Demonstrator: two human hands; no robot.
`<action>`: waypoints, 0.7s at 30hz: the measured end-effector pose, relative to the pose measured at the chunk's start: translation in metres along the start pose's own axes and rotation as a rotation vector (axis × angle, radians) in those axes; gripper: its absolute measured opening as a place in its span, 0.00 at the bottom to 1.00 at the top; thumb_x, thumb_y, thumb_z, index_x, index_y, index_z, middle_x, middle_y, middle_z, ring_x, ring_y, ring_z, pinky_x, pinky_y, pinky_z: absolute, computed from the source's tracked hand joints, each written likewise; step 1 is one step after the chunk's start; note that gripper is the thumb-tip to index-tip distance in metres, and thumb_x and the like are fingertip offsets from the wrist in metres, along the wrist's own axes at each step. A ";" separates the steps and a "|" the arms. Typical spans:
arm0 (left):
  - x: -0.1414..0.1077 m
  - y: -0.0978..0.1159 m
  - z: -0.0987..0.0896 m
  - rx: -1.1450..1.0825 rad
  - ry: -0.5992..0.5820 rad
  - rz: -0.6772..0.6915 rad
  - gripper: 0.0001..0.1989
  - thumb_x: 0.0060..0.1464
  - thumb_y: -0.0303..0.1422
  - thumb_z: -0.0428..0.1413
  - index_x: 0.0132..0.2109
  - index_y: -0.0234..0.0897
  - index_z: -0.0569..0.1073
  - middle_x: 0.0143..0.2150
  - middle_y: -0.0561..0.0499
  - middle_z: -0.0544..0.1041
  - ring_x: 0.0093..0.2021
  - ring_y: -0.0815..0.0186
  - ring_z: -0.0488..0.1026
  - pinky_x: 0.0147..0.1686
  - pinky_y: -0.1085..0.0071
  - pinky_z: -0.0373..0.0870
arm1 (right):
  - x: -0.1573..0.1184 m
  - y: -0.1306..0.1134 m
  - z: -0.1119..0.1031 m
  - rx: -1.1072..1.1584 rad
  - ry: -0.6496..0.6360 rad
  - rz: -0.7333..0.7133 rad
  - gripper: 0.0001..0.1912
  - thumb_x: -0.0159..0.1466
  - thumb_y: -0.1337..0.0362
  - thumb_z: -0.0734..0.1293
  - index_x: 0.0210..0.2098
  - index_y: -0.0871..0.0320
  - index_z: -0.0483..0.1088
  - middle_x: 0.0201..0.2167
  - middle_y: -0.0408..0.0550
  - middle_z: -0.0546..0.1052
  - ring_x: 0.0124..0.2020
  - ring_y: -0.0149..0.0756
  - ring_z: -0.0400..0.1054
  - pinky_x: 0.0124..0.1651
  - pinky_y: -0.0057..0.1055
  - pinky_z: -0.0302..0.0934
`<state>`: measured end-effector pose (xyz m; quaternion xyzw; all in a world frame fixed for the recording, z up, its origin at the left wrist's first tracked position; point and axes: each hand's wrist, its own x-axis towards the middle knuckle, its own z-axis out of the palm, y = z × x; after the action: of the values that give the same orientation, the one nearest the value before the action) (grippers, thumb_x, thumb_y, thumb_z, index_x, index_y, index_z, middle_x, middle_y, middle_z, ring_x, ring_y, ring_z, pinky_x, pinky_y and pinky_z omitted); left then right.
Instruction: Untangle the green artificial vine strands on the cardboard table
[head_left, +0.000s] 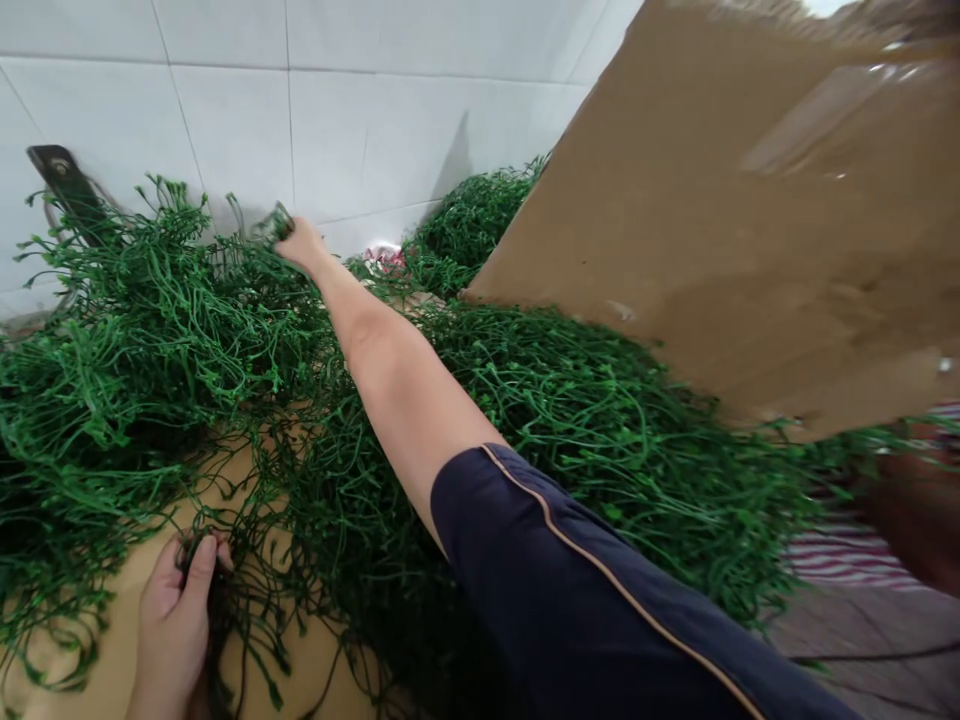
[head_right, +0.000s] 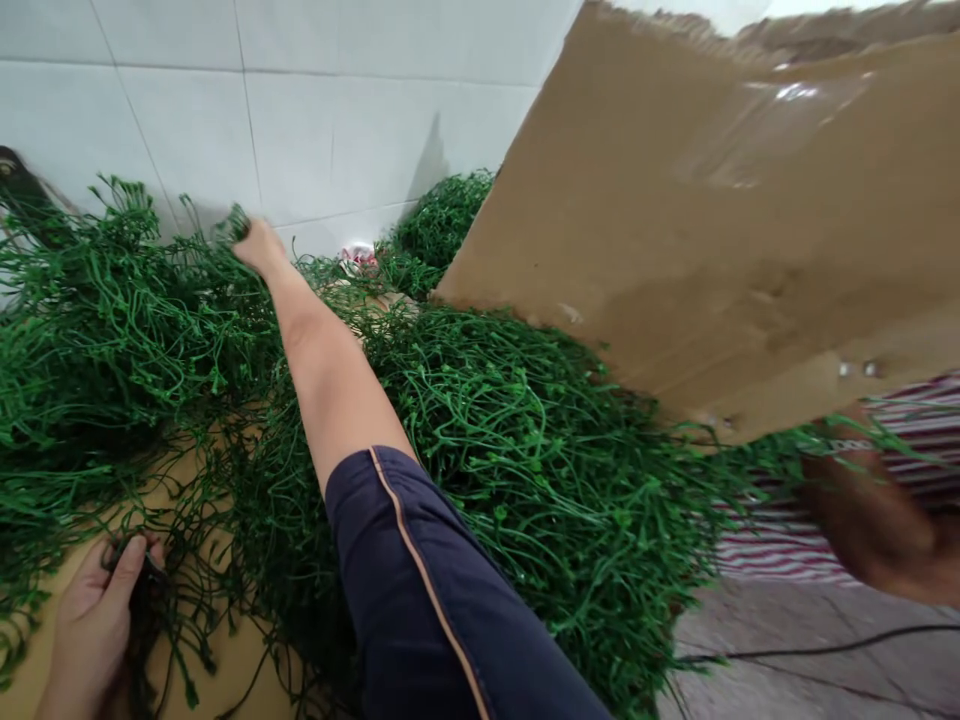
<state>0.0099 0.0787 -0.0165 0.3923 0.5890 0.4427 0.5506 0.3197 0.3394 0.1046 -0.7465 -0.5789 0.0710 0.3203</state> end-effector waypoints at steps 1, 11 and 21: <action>-0.001 0.001 0.001 -0.003 0.006 -0.014 0.31 0.22 0.53 0.68 0.29 0.35 0.70 0.23 0.57 0.72 0.26 0.73 0.67 0.26 0.81 0.65 | 0.002 -0.020 -0.003 0.082 0.045 -0.091 0.15 0.64 0.63 0.59 0.49 0.64 0.64 0.44 0.46 0.73 0.44 0.26 0.65 0.48 0.23 0.59; -0.002 0.002 0.002 0.003 -0.105 0.130 0.25 0.35 0.51 0.64 0.29 0.34 0.69 0.22 0.57 0.68 0.22 0.74 0.62 0.20 0.79 0.58 | -0.057 -0.150 0.069 0.110 -0.083 -0.483 0.19 0.60 0.58 0.59 0.47 0.63 0.65 0.45 0.45 0.73 0.45 0.29 0.66 0.47 0.22 0.58; -0.003 -0.001 -0.001 -0.035 -0.189 0.200 0.19 0.44 0.47 0.61 0.32 0.36 0.67 0.24 0.58 0.68 0.21 0.75 0.61 0.21 0.78 0.56 | -0.106 -0.149 0.028 -0.196 -0.108 -0.341 0.33 0.59 0.56 0.65 0.60 0.64 0.57 0.64 0.62 0.51 0.60 0.54 0.58 0.56 0.42 0.60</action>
<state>0.0088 0.0753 -0.0167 0.4793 0.4847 0.4668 0.5634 0.1505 0.2725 0.1382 -0.6602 -0.7175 -0.0010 0.2222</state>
